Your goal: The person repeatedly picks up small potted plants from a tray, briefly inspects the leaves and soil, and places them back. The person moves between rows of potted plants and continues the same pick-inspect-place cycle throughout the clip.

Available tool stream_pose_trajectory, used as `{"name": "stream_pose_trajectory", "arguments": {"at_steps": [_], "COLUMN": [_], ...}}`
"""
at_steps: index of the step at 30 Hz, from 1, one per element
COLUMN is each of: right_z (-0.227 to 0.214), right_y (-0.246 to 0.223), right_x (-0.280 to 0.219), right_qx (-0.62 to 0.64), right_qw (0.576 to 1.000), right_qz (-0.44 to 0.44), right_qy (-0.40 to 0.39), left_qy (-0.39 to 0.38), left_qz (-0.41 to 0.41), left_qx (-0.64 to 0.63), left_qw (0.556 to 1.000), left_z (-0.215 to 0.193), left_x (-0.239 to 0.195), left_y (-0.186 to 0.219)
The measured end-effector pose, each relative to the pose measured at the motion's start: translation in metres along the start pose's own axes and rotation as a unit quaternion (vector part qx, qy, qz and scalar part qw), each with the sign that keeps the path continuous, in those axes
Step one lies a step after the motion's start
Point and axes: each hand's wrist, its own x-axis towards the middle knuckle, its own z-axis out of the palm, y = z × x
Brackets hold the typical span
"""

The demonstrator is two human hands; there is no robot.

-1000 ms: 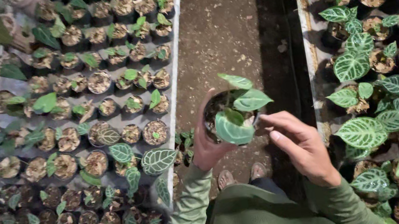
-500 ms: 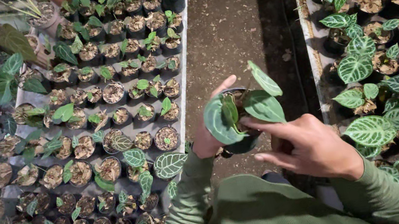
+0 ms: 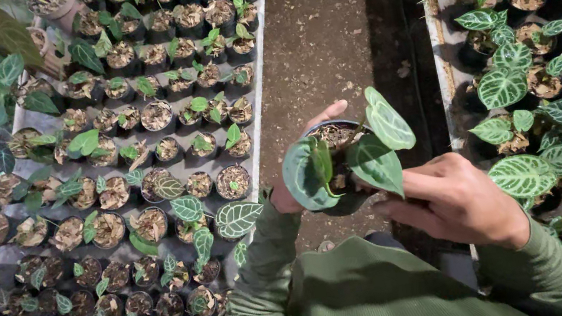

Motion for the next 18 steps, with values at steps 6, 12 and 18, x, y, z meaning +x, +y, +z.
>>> {"name": "stream_pose_trajectory", "arguments": {"at_steps": [6, 12, 18], "right_z": [0.008, 0.024, 0.043], "right_y": [-0.002, 0.014, 0.047], "right_x": [-0.006, -0.008, -0.012], "right_qx": [0.032, 0.011, 0.06], "right_qw": [0.997, 0.998, 0.983], "right_qz": [-0.066, 0.017, -0.044], "right_qy": [0.037, 0.052, 0.168], "left_qy": [0.007, 0.038, 0.162], "left_qz": [0.015, 0.053, 0.104], "left_qx": [0.016, 0.016, 0.189], "left_qw": [1.0, 0.998, 0.963], "left_z": [0.002, 0.02, 0.036], "left_x": [-0.006, -0.012, -0.013], "left_y": [0.005, 0.025, 0.038]}}
